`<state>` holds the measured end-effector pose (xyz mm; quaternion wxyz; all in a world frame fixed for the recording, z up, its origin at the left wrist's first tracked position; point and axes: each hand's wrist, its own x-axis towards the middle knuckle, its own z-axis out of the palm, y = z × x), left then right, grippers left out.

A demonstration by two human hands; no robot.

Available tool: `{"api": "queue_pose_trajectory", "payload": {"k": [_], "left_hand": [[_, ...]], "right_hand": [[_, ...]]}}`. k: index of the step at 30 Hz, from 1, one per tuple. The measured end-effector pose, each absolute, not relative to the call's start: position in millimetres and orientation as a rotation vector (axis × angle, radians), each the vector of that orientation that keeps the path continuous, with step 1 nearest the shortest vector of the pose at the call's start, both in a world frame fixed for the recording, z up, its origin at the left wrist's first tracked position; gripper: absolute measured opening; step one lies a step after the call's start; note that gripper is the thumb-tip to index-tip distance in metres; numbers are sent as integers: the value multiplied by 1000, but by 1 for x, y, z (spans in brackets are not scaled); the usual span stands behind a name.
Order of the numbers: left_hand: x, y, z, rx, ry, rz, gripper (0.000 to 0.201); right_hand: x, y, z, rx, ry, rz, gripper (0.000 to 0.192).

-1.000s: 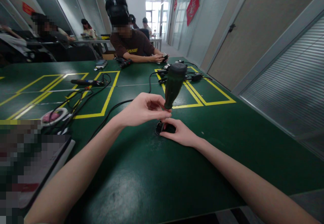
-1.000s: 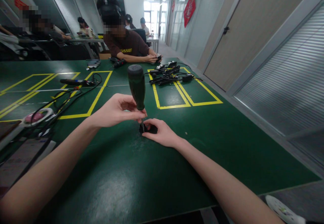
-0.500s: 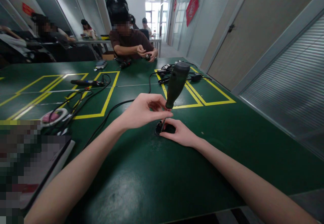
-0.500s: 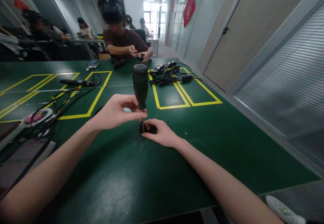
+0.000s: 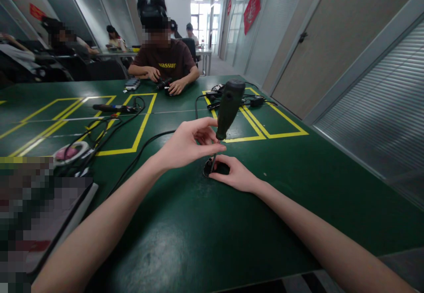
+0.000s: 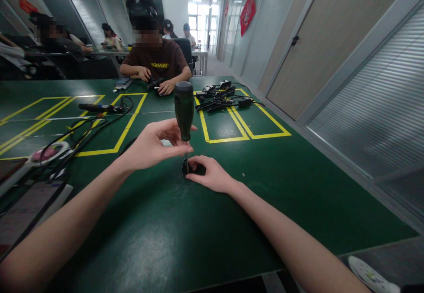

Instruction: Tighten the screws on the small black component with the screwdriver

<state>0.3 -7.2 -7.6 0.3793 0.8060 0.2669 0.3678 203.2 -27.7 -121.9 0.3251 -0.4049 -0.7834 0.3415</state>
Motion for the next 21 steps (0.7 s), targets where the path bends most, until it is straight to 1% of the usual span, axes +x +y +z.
{"api": "queue_pose_trajectory", "payload": {"k": [5, 15, 21], "left_hand": [[0, -6, -9, 2153, 743, 982, 28], [0, -4, -14, 2208, 715, 1061, 30], [0, -7, -11, 1990, 659, 935, 35]], "right_hand": [[202, -28, -121, -1057, -2060, 886, 19], [203, -27, -124, -1054, -2059, 876, 20], [203, -27, -123, -1047, -2057, 883, 20]]}}
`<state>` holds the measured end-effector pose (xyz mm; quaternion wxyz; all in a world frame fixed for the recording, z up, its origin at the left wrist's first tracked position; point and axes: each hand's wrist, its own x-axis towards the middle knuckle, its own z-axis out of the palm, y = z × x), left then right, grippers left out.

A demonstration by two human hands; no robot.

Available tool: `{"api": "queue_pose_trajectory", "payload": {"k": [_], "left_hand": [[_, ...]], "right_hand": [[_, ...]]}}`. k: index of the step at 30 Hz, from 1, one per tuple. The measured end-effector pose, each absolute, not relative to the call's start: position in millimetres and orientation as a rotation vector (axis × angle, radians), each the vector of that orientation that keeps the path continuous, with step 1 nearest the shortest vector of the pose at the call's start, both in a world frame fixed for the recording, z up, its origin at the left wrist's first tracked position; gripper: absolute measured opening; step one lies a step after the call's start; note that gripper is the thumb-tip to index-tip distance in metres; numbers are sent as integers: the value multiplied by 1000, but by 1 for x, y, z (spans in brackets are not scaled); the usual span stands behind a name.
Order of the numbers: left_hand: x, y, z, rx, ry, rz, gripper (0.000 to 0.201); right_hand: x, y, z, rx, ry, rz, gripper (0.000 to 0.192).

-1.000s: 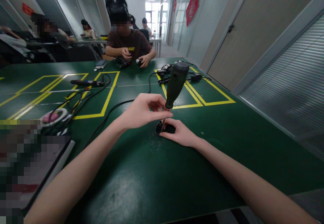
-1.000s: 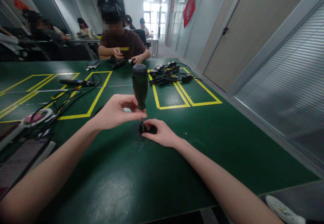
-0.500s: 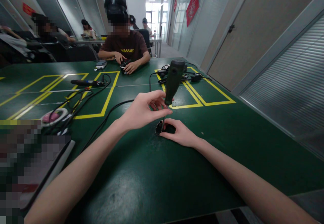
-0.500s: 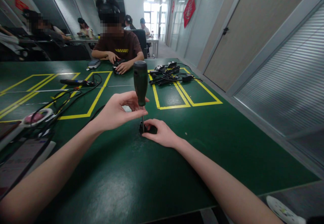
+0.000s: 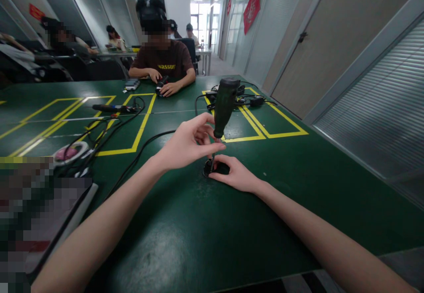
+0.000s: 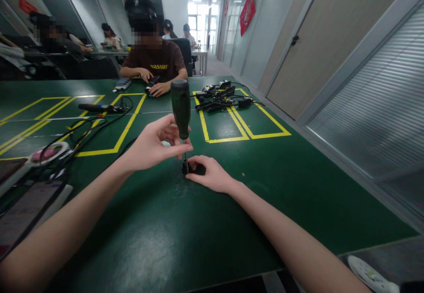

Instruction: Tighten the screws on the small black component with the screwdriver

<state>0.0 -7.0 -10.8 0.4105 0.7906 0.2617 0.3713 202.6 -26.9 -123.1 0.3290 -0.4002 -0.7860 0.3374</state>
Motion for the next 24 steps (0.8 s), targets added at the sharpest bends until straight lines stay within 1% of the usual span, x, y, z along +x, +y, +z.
{"api": "queue_pose_trajectory", "payload": {"k": [6, 18, 24], "left_hand": [[-4, -7, -4, 1839, 534, 795, 29], [-6, -3, -6, 1753, 496, 773, 25], [-5, -4, -5, 1736, 545, 779, 29]], "right_hand": [[202, -27, -122, -1047, -2053, 888, 22], [202, -28, -122, -1057, -2056, 882, 24], [203, -27, -124, -1064, -2047, 884, 26]]}}
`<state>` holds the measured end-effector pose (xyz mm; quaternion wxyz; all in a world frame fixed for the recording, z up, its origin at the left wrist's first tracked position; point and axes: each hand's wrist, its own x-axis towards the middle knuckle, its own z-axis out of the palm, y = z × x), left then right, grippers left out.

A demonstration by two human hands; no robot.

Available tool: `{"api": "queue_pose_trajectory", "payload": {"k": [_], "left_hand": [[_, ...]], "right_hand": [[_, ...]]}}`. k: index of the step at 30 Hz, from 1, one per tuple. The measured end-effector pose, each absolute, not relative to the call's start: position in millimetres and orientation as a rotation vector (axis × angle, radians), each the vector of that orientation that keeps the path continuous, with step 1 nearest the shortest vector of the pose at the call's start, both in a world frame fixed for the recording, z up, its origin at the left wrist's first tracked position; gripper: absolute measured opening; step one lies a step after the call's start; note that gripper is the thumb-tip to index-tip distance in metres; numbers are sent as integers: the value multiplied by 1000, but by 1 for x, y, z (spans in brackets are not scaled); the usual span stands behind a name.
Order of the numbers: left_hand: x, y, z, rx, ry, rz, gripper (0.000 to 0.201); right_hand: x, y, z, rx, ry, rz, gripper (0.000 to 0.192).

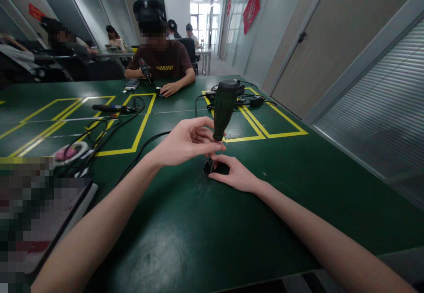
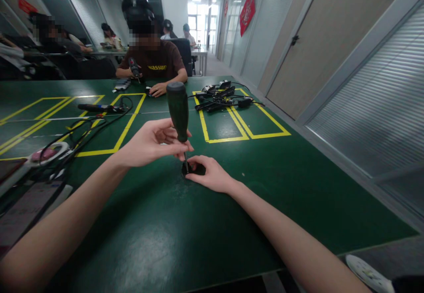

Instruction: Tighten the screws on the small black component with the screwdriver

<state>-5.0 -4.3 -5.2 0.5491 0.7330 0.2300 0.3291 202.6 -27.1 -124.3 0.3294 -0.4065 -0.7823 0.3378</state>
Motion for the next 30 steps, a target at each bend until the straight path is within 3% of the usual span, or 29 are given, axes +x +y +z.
{"api": "queue_pose_trajectory", "payload": {"k": [30], "left_hand": [[-4, -6, -6, 1880, 616, 904, 41]], "right_hand": [[203, -27, -123, -1062, -2050, 895, 21]]}}
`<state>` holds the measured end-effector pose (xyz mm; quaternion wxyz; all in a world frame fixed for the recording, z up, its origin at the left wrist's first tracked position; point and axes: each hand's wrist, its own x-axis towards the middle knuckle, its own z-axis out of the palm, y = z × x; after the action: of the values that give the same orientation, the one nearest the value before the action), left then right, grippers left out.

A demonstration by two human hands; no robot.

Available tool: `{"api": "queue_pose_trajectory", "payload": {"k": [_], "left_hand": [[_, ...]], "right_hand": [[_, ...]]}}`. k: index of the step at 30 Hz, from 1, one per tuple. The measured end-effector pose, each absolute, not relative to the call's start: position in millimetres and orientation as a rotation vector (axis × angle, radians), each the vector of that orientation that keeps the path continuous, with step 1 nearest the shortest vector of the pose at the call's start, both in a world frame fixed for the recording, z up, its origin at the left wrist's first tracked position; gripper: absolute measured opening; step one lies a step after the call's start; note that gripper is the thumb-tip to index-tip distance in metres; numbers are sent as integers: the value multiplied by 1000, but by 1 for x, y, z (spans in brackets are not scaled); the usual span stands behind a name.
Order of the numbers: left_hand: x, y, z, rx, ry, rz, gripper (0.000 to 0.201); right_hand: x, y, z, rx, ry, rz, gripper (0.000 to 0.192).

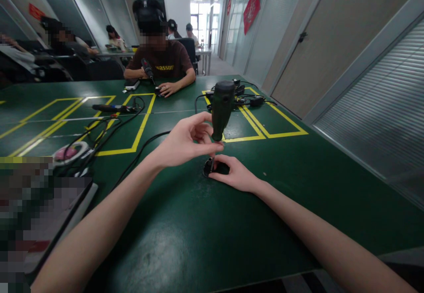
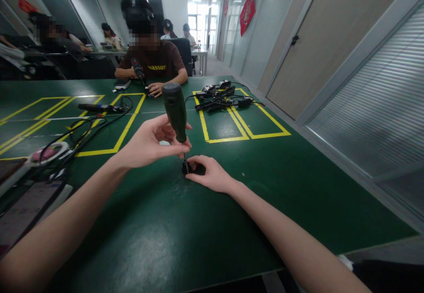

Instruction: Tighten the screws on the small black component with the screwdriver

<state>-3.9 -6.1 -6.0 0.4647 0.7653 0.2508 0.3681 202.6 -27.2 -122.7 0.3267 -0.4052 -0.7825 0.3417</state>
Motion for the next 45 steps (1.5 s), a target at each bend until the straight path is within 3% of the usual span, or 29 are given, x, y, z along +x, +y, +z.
{"api": "queue_pose_trajectory", "payload": {"k": [12, 30, 45], "left_hand": [[-7, -7, 2, 1805, 536, 787, 22], [-5, -2, -9, 1702, 519, 795, 43], [-4, -3, -5, 1751, 513, 824, 31]], "right_hand": [[204, -27, -123, -1068, -2053, 889, 23], [205, -27, -126, -1053, -2038, 905, 21], [204, -27, -124, -1060, -2053, 894, 21]]}}
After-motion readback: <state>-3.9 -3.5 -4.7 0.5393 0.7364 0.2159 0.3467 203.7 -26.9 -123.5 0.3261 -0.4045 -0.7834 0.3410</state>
